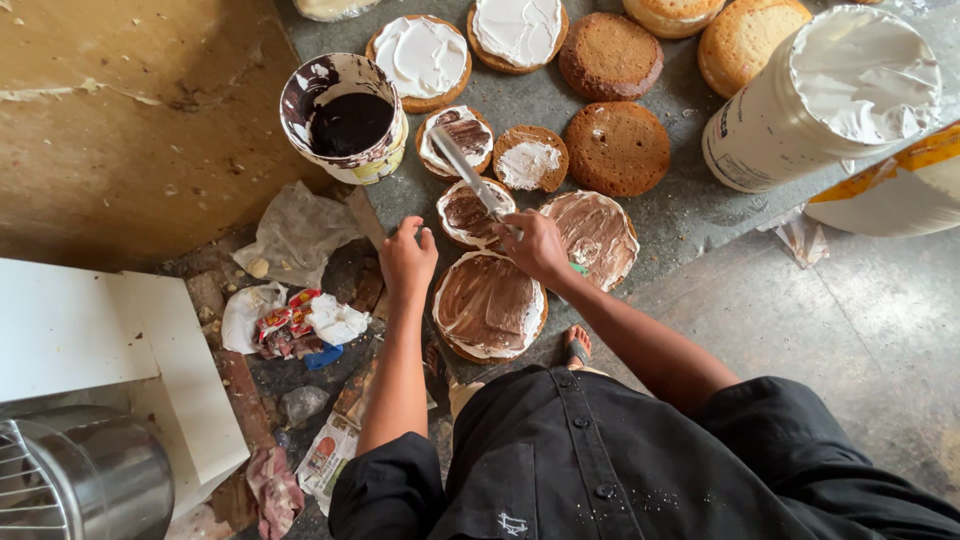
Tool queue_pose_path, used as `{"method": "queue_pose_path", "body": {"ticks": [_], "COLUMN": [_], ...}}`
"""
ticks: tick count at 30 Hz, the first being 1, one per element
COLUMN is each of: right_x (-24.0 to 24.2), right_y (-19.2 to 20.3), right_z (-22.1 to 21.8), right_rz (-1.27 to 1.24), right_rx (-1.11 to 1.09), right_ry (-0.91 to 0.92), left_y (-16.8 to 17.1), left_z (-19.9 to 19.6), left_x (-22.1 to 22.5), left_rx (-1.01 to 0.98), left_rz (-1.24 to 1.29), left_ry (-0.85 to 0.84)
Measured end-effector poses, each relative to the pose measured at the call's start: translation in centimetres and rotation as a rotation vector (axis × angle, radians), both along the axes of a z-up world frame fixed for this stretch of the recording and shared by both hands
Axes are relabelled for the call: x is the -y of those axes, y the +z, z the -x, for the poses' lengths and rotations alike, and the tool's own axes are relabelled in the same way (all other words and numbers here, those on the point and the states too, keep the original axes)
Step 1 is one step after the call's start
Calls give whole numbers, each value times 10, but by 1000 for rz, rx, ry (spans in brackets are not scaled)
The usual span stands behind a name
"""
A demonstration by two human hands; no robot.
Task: The person spreads white frosting onto multiple cake layers using a spatula and then applies chocolate syrup from a bowl, spreading it over the white frosting.
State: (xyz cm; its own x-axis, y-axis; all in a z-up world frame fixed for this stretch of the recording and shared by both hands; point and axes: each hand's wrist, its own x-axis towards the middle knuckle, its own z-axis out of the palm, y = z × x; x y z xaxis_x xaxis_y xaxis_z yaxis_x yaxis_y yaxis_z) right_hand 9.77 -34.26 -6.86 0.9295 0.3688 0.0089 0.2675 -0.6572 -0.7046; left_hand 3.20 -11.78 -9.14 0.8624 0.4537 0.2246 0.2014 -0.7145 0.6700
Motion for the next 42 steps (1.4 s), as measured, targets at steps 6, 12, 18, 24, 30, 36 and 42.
{"method": "queue_pose_path", "body": {"ticks": [6,12,18,24,30,36,42], "right_x": [55,30,29,63,50,76,95], "right_y": [19,13,0,13,5,-5,10], "right_z": [-12,-55,-27,-22,-23,-16,-17], "right_rz": [230,66,30,168,184,7,177], "right_rx": [402,76,299,493,578,163,398], "right_ry": [91,-58,212,96,194,215,46], "left_y": [-6,-10,-3,-11,-9,-11,-12], "left_z": [1,0,4,3,4,5,4], "left_x": [-6,-1,0,6,5,6,5], "left_rx": [43,97,70,107,99,113,110], "left_rz": [32,35,20,-10,-19,-18,12], "left_ry": [1,27,70,73,61,70,80]}}
